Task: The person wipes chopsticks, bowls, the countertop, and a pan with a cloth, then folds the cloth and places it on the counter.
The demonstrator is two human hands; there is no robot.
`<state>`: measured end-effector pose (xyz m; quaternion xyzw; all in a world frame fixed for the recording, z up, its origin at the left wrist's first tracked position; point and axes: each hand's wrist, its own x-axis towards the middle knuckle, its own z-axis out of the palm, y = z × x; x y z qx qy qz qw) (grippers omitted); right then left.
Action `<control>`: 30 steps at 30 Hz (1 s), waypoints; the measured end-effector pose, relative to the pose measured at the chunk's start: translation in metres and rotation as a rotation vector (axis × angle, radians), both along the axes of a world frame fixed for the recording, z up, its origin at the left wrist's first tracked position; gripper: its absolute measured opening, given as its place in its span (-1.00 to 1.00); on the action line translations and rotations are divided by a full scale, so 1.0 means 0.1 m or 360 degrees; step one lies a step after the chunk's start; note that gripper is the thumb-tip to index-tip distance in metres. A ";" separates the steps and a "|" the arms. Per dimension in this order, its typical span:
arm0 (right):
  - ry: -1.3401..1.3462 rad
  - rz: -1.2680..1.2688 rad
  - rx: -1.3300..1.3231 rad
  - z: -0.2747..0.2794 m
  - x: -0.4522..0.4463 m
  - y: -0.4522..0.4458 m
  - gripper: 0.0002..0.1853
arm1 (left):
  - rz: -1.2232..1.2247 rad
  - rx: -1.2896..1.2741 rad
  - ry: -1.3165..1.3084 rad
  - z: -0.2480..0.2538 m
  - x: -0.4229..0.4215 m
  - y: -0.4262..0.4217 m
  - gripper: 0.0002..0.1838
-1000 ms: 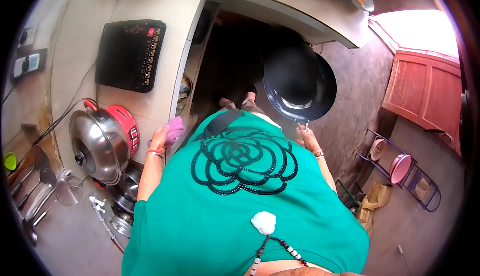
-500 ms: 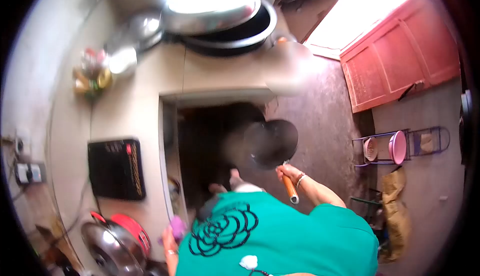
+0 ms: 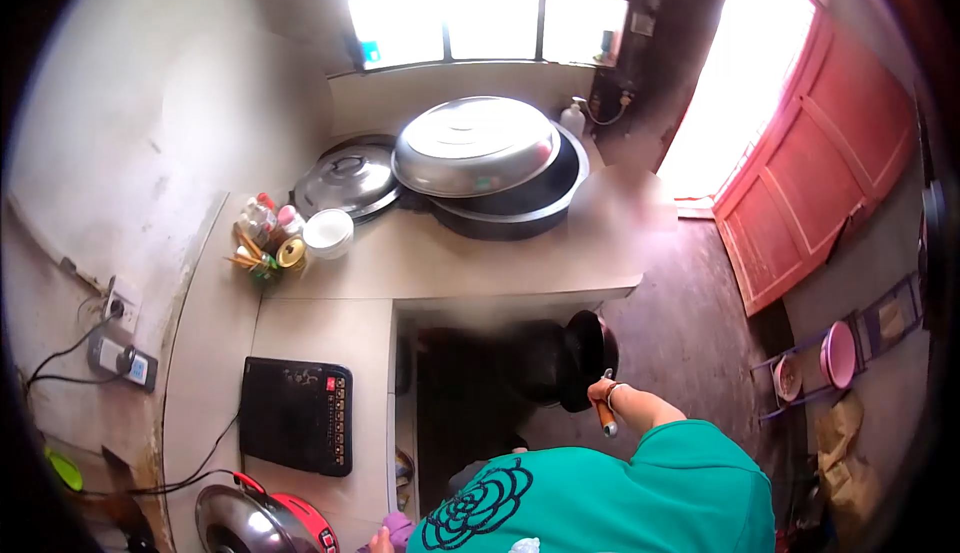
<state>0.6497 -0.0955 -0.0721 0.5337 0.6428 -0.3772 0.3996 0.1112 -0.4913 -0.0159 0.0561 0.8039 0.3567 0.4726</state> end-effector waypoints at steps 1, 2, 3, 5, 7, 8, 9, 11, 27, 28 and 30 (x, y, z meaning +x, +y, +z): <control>-0.0021 0.0342 0.0081 -0.32 0.10 0.05 -0.83 | 0.0018 0.0008 0.0006 0.01 0.00 -0.02 -0.58; -0.0041 0.0679 0.0159 -0.38 0.10 0.07 -0.82 | 0.0030 0.0017 0.0013 0.00 0.02 -0.05 -0.58; -0.0049 0.0702 0.0163 -0.44 0.12 0.10 -0.82 | 0.0047 0.0024 0.0014 -0.01 0.03 -0.08 -0.58; -0.0241 0.0796 0.0053 -0.34 0.05 0.12 -0.78 | 0.0071 0.0044 0.0023 -0.04 0.06 -0.13 -0.57; -0.0307 0.0829 0.0071 -0.34 0.00 0.13 -0.76 | 0.0101 0.0060 0.0020 -0.06 0.10 -0.17 -0.56; -0.0363 0.0842 0.0086 -0.22 -0.07 0.13 -0.74 | 0.0114 0.0065 0.0019 -0.07 0.12 -0.17 -0.56; -0.0348 0.1149 0.0036 -0.10 -0.10 0.12 -0.73 | 0.0125 0.0070 0.0018 -0.08 0.14 -0.18 -0.55; -0.0420 0.0899 0.0116 -0.58 0.02 0.14 -0.74 | 0.0144 0.0083 0.0012 -0.08 0.19 -0.19 -0.54; -0.0481 0.0511 0.0170 -1.03 0.19 -0.05 -0.66 | 0.0196 0.0158 0.0021 -0.01 0.26 -0.25 -0.48; -0.0458 0.0494 0.0188 -0.92 0.15 -0.07 -0.68 | 0.0203 0.0166 0.0024 -0.02 0.26 -0.27 -0.48; -0.0414 0.0459 0.0227 -0.59 0.03 -0.10 -0.73 | 0.0219 0.0186 0.0034 -0.04 0.26 -0.31 -0.47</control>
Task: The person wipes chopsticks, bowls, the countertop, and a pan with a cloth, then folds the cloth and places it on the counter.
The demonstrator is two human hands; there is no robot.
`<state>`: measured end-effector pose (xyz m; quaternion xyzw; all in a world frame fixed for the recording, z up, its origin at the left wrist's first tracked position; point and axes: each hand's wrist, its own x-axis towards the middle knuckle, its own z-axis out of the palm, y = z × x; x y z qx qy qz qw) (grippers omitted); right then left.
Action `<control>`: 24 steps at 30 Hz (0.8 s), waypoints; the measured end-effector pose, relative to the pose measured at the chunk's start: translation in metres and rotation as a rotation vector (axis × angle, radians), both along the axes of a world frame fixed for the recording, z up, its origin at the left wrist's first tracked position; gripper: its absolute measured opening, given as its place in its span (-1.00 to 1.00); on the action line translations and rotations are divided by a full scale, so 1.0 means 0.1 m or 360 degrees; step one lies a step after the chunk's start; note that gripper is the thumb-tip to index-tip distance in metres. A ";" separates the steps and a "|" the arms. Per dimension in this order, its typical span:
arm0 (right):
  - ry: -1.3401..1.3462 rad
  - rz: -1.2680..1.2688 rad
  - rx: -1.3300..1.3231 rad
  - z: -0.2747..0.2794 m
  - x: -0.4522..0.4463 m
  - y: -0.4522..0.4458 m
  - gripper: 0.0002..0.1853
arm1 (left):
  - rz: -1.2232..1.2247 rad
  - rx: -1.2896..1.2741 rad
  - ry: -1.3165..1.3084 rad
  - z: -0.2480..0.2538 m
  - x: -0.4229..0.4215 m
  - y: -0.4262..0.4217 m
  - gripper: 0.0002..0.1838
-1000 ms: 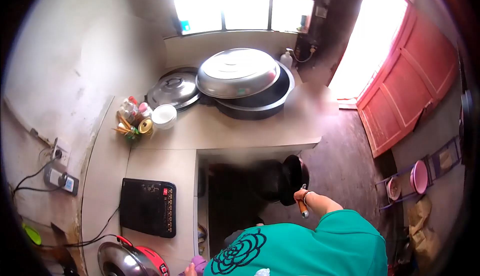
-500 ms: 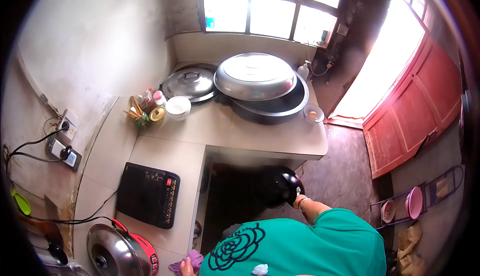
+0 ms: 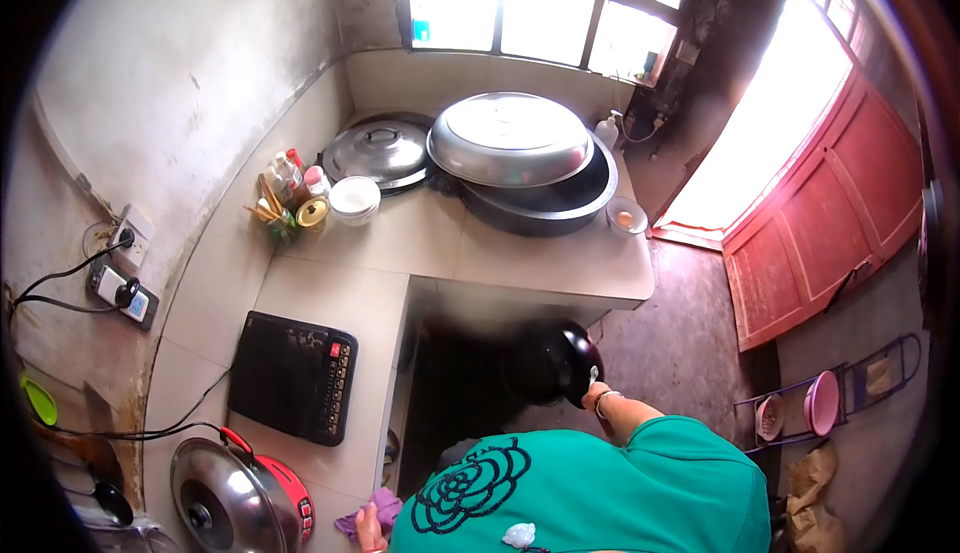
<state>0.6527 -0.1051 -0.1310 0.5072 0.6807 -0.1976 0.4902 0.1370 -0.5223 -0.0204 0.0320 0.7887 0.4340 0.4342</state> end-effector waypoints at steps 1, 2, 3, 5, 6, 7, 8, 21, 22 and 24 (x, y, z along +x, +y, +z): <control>0.0026 -0.0014 0.0020 0.14 -0.04 -0.02 -0.75 | 0.0017 0.0013 0.0011 -0.02 0.00 -0.02 -0.47; 0.0037 -0.0018 0.0033 0.26 -0.05 -0.04 -0.76 | 0.0026 0.0033 0.0026 -0.04 -0.01 -0.06 -0.46; 0.0047 -0.0023 0.0046 0.37 -0.06 -0.07 -0.77 | 0.0047 0.0059 0.0050 -0.07 -0.03 -0.08 -0.46; 0.0376 -0.0670 0.0078 0.53 -0.04 -0.11 -0.84 | 0.0080 0.0103 0.0094 -0.04 -0.02 -0.10 -0.45; 0.0541 -0.0994 0.0094 0.62 -0.04 -0.14 -0.86 | 0.0079 0.0088 0.0091 -0.02 -0.03 -0.11 -0.50; 0.0705 -0.1316 0.0110 0.71 -0.02 -0.16 -0.86 | 0.0079 0.0073 0.0088 0.12 -0.02 -0.05 -0.54; 0.0868 -0.1636 0.0127 1.00 -0.08 -0.22 -0.84 | 0.0072 0.0039 0.0086 0.24 0.00 0.00 -0.62; 0.1556 -0.1756 -0.0665 2.50 -0.99 -0.49 -0.77 | 0.0062 0.0114 0.0013 0.81 0.09 0.16 -0.54; 0.1546 -0.1740 -0.0674 2.66 -1.10 -0.47 -0.77 | 0.0015 0.0186 0.0013 0.75 0.07 0.12 -0.55; 0.1723 -0.1632 -0.0804 2.87 -1.31 -0.42 -0.88 | -0.0010 0.0258 0.0011 0.70 0.08 0.06 -0.55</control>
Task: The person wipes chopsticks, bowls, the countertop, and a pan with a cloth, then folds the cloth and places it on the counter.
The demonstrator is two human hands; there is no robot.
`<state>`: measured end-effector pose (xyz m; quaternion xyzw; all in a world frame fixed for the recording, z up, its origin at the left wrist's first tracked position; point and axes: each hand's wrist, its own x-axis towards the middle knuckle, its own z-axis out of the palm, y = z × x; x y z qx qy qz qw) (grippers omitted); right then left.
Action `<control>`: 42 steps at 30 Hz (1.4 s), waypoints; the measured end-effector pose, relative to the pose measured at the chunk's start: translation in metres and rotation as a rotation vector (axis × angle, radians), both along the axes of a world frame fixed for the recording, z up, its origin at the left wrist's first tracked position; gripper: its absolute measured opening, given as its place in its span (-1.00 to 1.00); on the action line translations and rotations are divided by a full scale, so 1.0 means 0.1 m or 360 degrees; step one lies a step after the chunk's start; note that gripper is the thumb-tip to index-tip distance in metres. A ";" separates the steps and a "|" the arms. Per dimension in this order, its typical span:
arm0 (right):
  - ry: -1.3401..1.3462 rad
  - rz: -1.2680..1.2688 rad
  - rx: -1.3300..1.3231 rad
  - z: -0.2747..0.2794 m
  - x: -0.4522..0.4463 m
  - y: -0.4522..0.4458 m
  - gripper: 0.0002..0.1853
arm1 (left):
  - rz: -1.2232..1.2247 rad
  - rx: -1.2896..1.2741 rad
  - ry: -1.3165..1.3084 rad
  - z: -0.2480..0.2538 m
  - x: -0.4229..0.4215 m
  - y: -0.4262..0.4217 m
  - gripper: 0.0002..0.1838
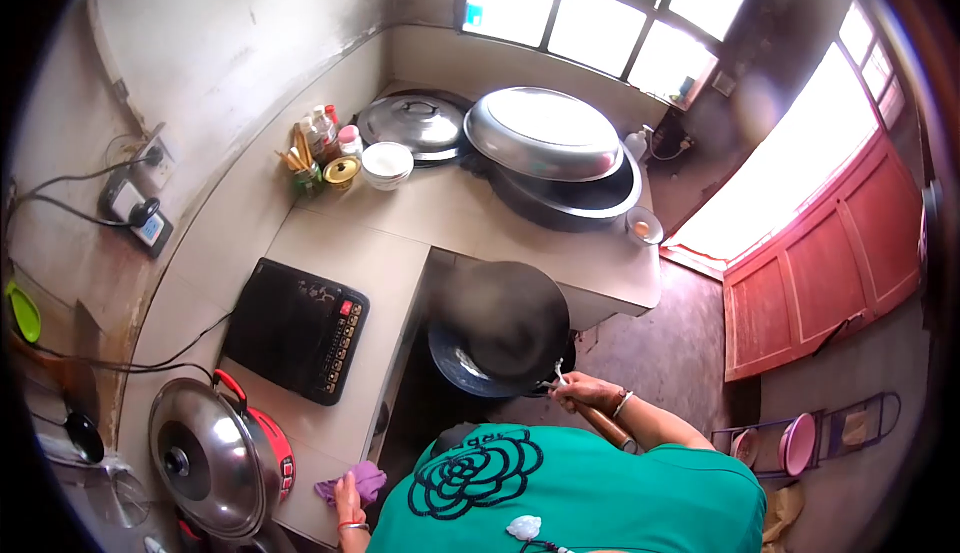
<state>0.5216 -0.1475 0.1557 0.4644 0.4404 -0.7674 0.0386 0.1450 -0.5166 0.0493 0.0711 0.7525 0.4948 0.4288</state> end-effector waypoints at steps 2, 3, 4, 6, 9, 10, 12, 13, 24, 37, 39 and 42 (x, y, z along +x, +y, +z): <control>0.0129 0.0068 0.0024 0.18 -0.25 0.05 -0.89 | 0.0111 0.0034 -0.0055 0.00 0.03 -0.02 -0.55; 0.0162 0.0106 0.0056 0.29 -0.41 0.06 -0.92 | 0.0130 0.0032 -0.0062 -0.03 0.03 -0.05 -0.55; 0.0196 0.0144 0.0086 0.37 -0.57 0.07 -0.92 | 0.0137 -0.0078 -0.0015 -0.07 0.02 -0.08 -0.56; 0.0285 0.0288 0.0069 0.39 -0.85 0.15 -0.91 | 0.0157 -0.0188 0.0026 -0.17 0.03 -0.14 -0.57; 0.0416 0.0377 0.0098 0.55 -1.45 0.14 -0.88 | 0.0346 0.0042 -0.0201 -0.07 0.08 -0.15 -0.58; 0.0464 0.0383 0.0045 0.43 -1.60 0.16 -0.89 | 0.0362 0.0039 -0.0202 -0.05 0.09 -0.14 -0.58; 0.0534 0.0390 0.0174 0.37 -1.97 0.13 -0.89 | 0.0390 0.0134 -0.0033 -0.11 0.15 -0.22 -0.58; 0.0530 0.0397 0.0180 0.37 -2.16 0.11 -0.89 | 0.0335 0.0116 0.0210 -0.28 0.13 -0.23 -0.57; 0.0827 0.0693 -0.0161 -0.36 -3.48 -0.14 -0.66 | 0.0240 0.0129 0.0235 -0.41 0.25 -0.64 -0.52; 0.0694 0.0524 -0.0245 -0.39 -4.14 -0.83 -0.74 | 0.0214 -0.0006 0.0163 -0.25 -0.15 -0.24 -0.51; 0.0653 0.0622 -0.0259 -0.41 -4.17 -0.81 -0.68 | 0.0150 0.0032 0.0187 -0.18 -0.14 -0.13 -0.51; 0.0651 0.0630 -0.0385 -0.47 -4.13 -0.81 -0.64 | 0.0009 0.0127 0.0242 -0.07 -0.09 0.09 -0.50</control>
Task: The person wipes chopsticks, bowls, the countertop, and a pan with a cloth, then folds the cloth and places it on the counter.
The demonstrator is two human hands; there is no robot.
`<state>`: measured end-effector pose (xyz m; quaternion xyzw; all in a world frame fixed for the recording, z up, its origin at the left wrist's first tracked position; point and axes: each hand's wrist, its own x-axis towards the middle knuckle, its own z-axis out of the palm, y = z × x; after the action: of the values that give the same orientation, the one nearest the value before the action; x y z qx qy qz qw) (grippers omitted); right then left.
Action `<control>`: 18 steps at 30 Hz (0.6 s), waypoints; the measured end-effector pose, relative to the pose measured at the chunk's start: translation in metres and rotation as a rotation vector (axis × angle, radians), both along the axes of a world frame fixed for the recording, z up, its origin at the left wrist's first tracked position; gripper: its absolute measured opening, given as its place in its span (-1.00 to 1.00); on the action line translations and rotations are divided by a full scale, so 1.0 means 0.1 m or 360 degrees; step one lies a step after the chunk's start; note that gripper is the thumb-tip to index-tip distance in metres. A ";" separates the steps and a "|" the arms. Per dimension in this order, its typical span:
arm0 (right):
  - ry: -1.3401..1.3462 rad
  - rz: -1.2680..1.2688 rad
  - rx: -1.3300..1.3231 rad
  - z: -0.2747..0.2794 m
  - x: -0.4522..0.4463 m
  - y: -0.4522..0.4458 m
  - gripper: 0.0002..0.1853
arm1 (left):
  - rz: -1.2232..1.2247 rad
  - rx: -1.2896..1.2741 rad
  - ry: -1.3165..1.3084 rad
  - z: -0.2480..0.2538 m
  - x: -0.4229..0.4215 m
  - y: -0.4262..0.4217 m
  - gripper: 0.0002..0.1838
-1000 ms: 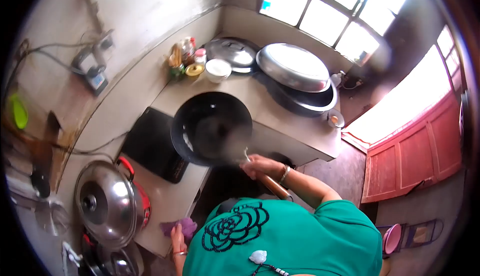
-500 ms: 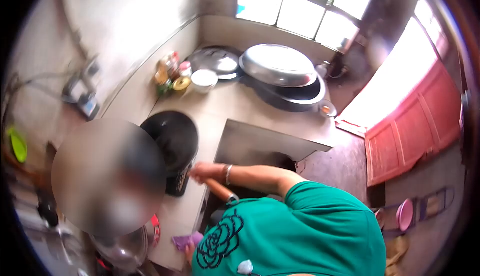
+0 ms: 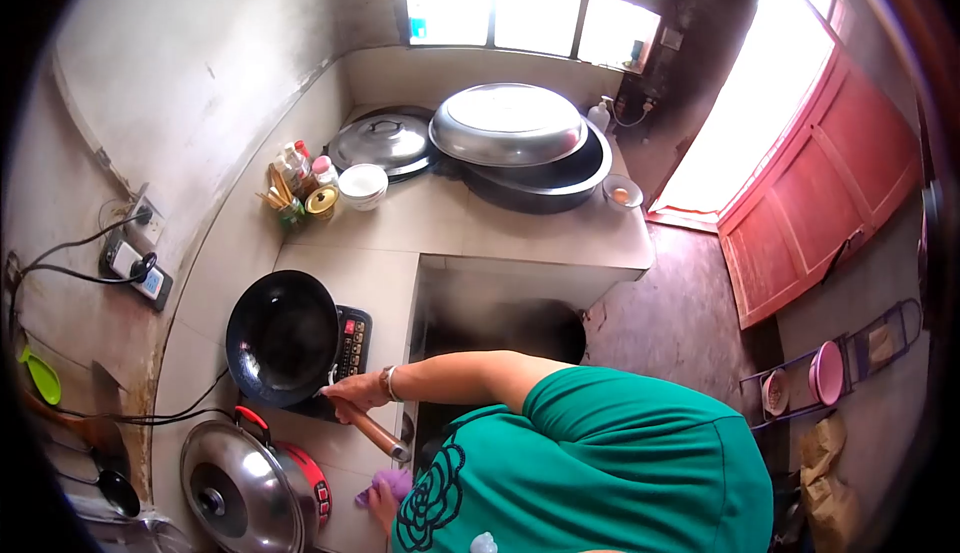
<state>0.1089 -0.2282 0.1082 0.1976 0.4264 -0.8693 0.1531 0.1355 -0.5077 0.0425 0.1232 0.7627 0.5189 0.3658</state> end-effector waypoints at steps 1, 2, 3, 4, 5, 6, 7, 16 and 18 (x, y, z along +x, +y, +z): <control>0.0066 0.0019 0.0044 -0.04 0.06 -0.02 -0.56 | -0.0056 0.0048 0.0028 0.04 0.01 0.10 -0.50; 0.0252 0.0134 0.0300 -0.17 0.17 0.01 -0.51 | -0.0113 0.0100 0.0060 0.08 0.04 0.19 -0.50; 0.0198 0.0143 0.0383 -0.15 0.33 0.00 -0.48 | -0.0160 0.0159 0.0059 0.16 0.10 0.29 -0.50; 0.0139 0.0148 0.0465 -0.11 0.53 0.00 -0.45 | -0.0207 0.0224 0.0023 0.24 0.15 0.41 -0.50; 0.0054 0.0209 0.0441 -0.10 0.68 0.04 -0.48 | -0.0242 0.0275 -0.0001 0.42 0.25 0.52 -0.51; -0.0032 0.0270 0.0415 -0.09 0.83 0.07 -0.49 | -0.0277 0.0325 -0.0028 0.59 0.35 0.62 -0.51; 0.0232 0.0441 0.0542 -0.14 1.03 0.14 -0.48 | -0.0312 0.0375 -0.0056 0.77 0.45 0.73 -0.52; 0.0109 0.0779 0.1105 0.42 1.85 0.32 -0.59 | -0.0230 0.0489 -0.1161 1.05 0.78 1.28 -0.52; 0.0007 0.0796 0.1019 0.15 1.94 0.36 -0.60 | -0.0201 0.0442 -0.1013 0.94 0.82 1.31 -0.55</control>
<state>0.3032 -0.1918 0.1232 0.1236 0.7107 -0.6290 0.2898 0.2170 -0.3763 0.1366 0.0508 0.5235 0.6064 0.5963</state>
